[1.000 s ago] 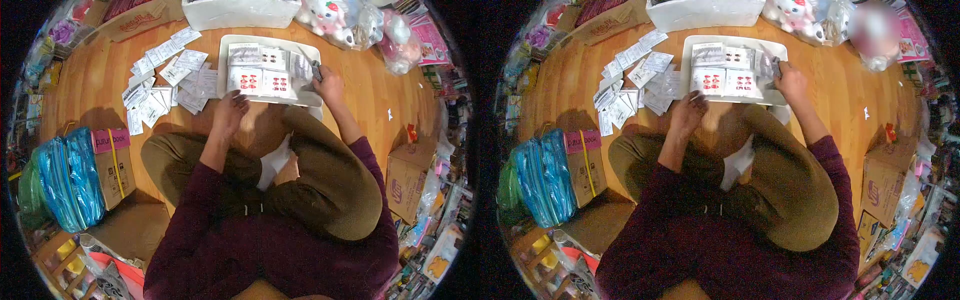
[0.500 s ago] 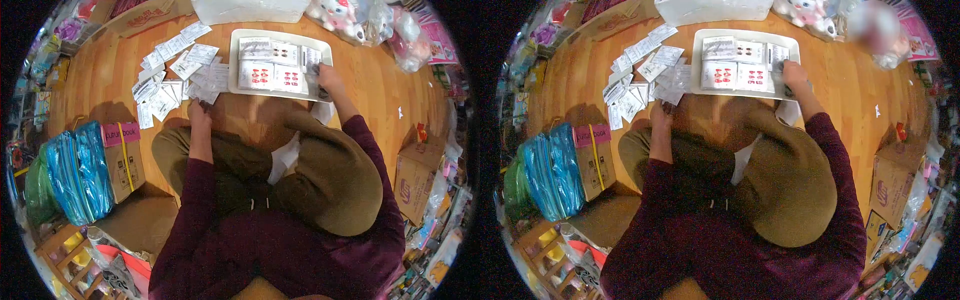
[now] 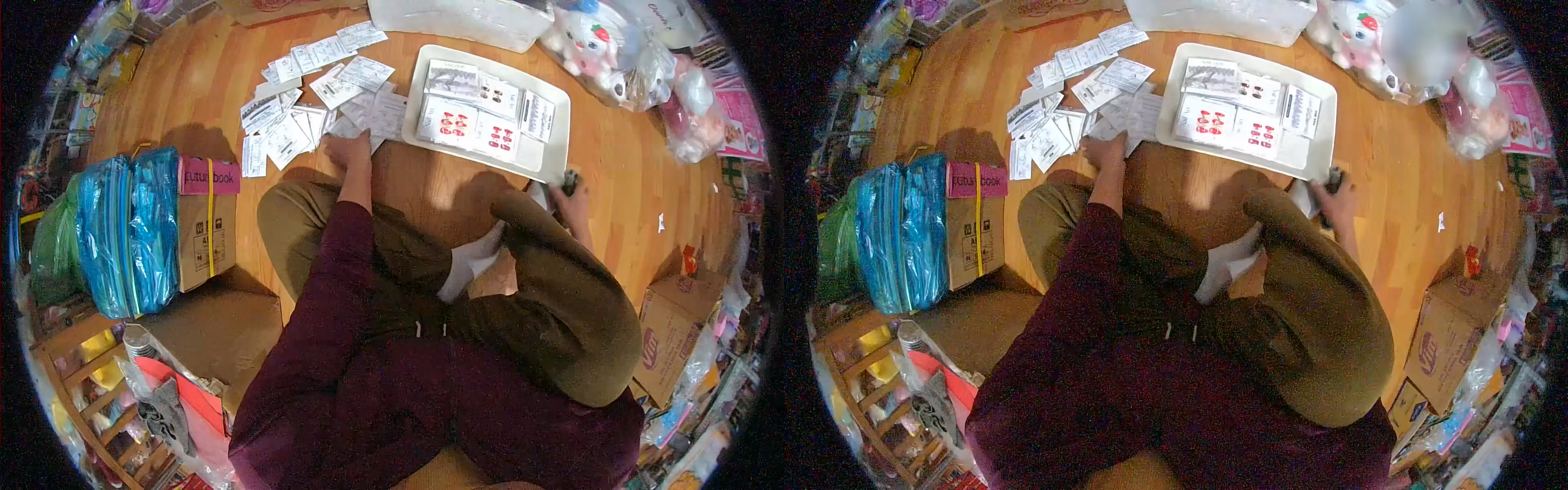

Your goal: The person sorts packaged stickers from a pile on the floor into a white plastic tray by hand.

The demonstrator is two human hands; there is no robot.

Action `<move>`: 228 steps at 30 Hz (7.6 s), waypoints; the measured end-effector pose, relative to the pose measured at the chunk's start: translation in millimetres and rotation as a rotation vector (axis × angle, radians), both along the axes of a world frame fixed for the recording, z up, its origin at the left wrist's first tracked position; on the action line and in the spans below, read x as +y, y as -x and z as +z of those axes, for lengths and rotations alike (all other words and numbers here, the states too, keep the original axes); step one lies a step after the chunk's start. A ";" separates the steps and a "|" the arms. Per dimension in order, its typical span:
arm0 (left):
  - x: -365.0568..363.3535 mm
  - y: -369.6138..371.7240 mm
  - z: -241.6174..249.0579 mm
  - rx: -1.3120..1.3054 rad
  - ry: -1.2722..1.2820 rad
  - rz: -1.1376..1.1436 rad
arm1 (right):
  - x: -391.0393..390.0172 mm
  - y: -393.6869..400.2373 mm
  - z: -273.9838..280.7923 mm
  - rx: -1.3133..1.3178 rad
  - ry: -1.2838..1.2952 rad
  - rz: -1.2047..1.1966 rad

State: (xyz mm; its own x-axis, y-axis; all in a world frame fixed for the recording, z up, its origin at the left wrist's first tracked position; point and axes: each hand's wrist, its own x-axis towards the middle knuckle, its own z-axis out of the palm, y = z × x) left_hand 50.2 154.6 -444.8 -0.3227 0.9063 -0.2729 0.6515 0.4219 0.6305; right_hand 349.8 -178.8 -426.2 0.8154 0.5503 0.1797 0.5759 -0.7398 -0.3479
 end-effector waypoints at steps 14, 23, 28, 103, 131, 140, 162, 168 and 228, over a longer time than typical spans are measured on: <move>-21.9 41.6 19.1 -0.239 -0.218 -0.428 | -43.5 -40.8 -5.5 0.749 -0.431 -0.273; -28.5 52.7 49.1 0.200 -0.195 -0.591 | 15.5 -55.3 107.9 0.745 -0.838 -0.154; -35.1 52.6 74.9 0.255 -0.163 -0.570 | 53.5 -31.6 146.6 0.752 -0.840 0.014; -100.0 -67.6 107.5 -1.620 0.736 -0.519 | 115.9 56.7 129.2 0.955 -0.515 0.226; -140.9 -226.1 30.6 0.093 -0.138 -1.330 | 22.7 47.5 125.8 0.870 -0.673 0.060; -104.2 -147.1 47.9 -0.447 -0.202 -1.306 | 28.9 49.5 129.8 0.874 -0.630 0.064; -6.9 30.3 52.8 0.412 0.018 -1.153 | 150.1 72.9 251.1 0.957 -0.818 0.452; -42.0 32.4 118.3 -1.387 0.251 -0.672 | 155.6 98.7 229.0 1.045 -0.998 0.352; -111.5 -115.6 142.7 -1.022 -0.561 -0.578 | 115.5 99.0 177.8 1.602 -0.657 0.250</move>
State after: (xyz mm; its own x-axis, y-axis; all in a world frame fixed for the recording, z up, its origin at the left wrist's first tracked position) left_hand 165.9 43.0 -302.2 0.2776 0.9134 0.2976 -0.2281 -0.2383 0.9440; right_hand 250.8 -63.3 -248.4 0.3093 0.8520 -0.4224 -0.5374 -0.2099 -0.8168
